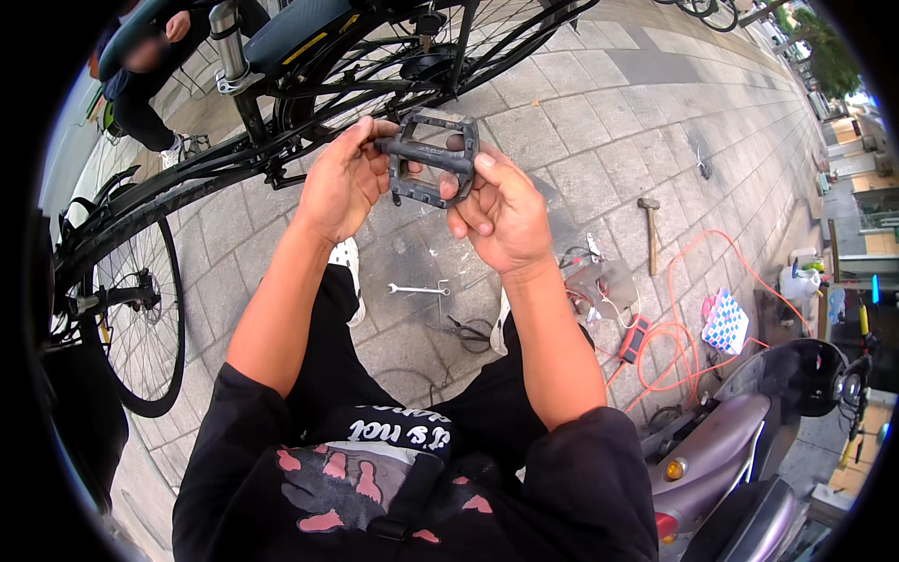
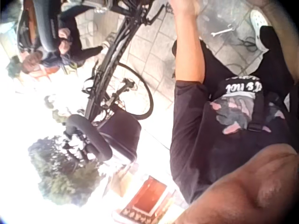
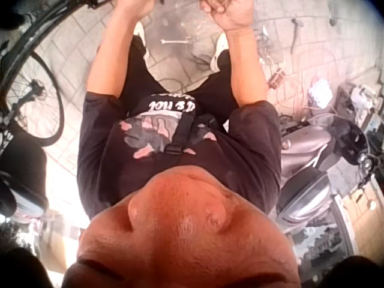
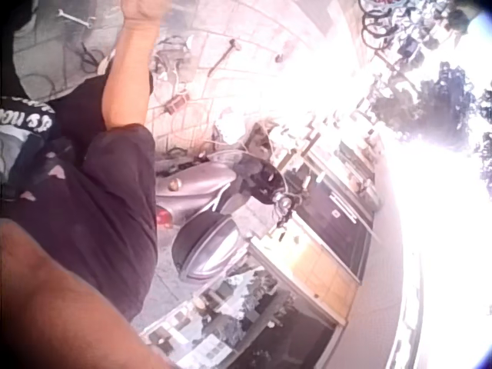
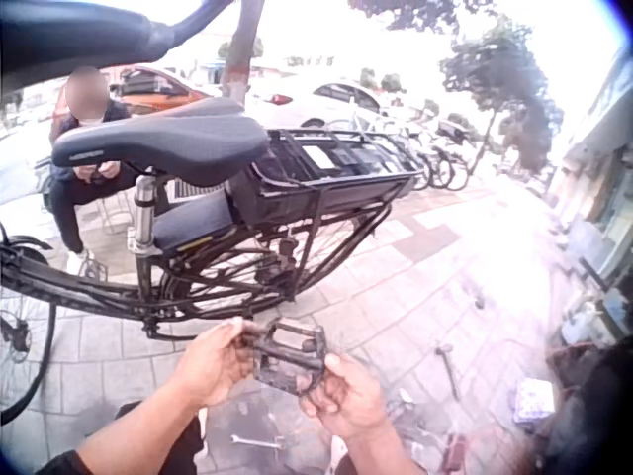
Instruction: The person uses a T-wrench to tighten a bicycle pedal held in their left hand. They then walk over to a bicycle, pick up a second pedal from the ground, and attach it to the crank arm.
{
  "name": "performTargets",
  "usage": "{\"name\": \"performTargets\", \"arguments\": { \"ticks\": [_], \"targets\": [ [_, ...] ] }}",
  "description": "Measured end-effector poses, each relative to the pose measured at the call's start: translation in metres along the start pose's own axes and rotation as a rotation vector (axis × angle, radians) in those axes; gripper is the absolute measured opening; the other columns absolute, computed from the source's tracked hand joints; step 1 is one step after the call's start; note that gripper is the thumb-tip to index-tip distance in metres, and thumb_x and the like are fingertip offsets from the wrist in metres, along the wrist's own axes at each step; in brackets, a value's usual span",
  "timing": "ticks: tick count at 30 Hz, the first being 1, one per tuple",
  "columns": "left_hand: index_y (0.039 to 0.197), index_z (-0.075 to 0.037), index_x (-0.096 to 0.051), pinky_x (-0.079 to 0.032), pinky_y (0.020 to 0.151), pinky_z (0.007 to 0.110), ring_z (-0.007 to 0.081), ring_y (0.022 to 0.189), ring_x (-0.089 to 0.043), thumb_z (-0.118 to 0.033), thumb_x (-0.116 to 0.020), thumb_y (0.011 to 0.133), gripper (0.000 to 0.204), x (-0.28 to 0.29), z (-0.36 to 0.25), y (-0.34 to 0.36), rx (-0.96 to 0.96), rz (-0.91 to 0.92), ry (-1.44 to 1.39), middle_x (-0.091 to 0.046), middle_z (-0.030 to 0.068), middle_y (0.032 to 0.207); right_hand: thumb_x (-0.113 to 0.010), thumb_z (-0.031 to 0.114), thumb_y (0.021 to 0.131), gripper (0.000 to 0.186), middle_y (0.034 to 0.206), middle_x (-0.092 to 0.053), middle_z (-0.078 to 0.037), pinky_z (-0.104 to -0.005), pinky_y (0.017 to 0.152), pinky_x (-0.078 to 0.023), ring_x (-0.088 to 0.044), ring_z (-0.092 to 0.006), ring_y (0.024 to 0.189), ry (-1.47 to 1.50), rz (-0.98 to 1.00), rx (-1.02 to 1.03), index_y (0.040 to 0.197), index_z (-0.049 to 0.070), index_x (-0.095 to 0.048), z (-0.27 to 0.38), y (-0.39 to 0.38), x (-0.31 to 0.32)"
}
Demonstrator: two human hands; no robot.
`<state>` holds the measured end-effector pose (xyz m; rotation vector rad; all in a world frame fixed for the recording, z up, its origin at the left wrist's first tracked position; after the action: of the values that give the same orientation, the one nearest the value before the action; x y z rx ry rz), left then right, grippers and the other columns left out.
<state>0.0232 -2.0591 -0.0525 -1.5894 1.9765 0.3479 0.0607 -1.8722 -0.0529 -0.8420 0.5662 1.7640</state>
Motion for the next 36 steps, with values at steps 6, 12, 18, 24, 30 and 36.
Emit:
{"name": "performTargets", "arguments": {
  "ticks": [6, 12, 18, 24, 30, 36],
  "targets": [
    [0.133, 0.004, -0.056, -0.056, 0.064, 0.028, 0.0155, 0.084, -0.067, -0.026, -0.057, 0.108, 0.039, -0.006, -0.003, -0.009, -0.092, 0.176, 0.447, -0.065, 0.0107, 0.101, -0.045, 0.029, 0.106, 0.039, 0.087, -0.066, -0.011, -0.0311, 0.050, -0.044, -0.037, -0.0091, 0.044, 0.072, -0.099, 0.016, 0.130, 0.003, -0.060, 0.012, -0.013, 0.008],
    [0.124, 0.002, -0.062, -0.052, 0.058, 0.026, 0.0137, 0.069, -0.067, -0.027, -0.058, 0.108, 0.033, -0.007, -0.003, -0.008, -0.177, 0.165, 0.572, -0.068, 0.0076, 0.090, -0.059, 0.019, 0.101, 0.032, 0.091, -0.067, -0.011, -0.0310, 0.054, -0.048, -0.045, -0.0085, 0.049, -0.056, -0.126, 0.007, 0.129, 0.003, -0.061, 0.018, -0.018, 0.017],
    [0.093, -0.002, -0.063, -0.044, 0.048, 0.025, 0.0092, 0.054, -0.056, -0.039, -0.054, 0.109, 0.042, 0.003, -0.006, -0.001, -0.165, -0.014, 0.742, -0.059, 0.0023, 0.070, -0.059, 0.004, 0.094, 0.039, 0.122, -0.066, -0.016, -0.0322, 0.071, -0.055, -0.062, -0.0153, 0.082, -0.455, -0.110, 0.233, 0.132, -0.004, -0.060, 0.019, -0.016, 0.026],
    [0.086, -0.004, -0.062, -0.037, 0.045, 0.024, 0.0050, 0.049, -0.042, -0.047, -0.052, 0.109, 0.050, 0.011, -0.005, 0.004, -0.231, -0.098, 0.718, -0.047, -0.0040, 0.063, -0.058, 0.006, 0.096, 0.040, 0.118, -0.067, -0.013, -0.0313, 0.078, -0.055, -0.064, -0.0168, 0.096, -0.514, -0.365, 0.235, 0.134, -0.006, -0.060, 0.029, -0.018, 0.037],
    [0.085, -0.006, -0.062, -0.031, 0.045, 0.023, 0.0034, 0.050, -0.038, -0.048, -0.053, 0.108, 0.049, 0.015, -0.001, 0.005, -0.306, -0.076, 0.789, -0.044, -0.0065, 0.063, -0.062, 0.013, 0.099, 0.035, 0.108, -0.070, -0.011, -0.0308, 0.079, -0.054, -0.065, -0.0158, 0.096, -0.609, -0.377, -0.119, 0.129, -0.005, -0.064, 0.018, -0.018, 0.040],
    [0.083, -0.006, -0.063, -0.027, 0.048, 0.023, 0.0023, 0.054, -0.034, -0.046, -0.053, 0.109, 0.048, 0.018, -0.004, 0.006, -0.286, -0.099, 0.750, -0.043, -0.0084, 0.065, -0.059, 0.007, 0.098, 0.018, 0.117, -0.071, -0.013, -0.0310, 0.082, -0.054, -0.067, -0.0191, 0.096, -0.993, -0.143, 0.576, 0.104, -0.005, -0.070, 0.044, -0.020, 0.039]
  ]
}}
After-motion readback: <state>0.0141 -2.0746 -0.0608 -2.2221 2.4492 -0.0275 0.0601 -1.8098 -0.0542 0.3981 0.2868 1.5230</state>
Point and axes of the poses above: each hand's wrist, its own y-axis towards the middle knuckle, its own x-axis out of the back of the hand, z = x × y, the point moved 5 cm from there along y, towards the middle knuckle
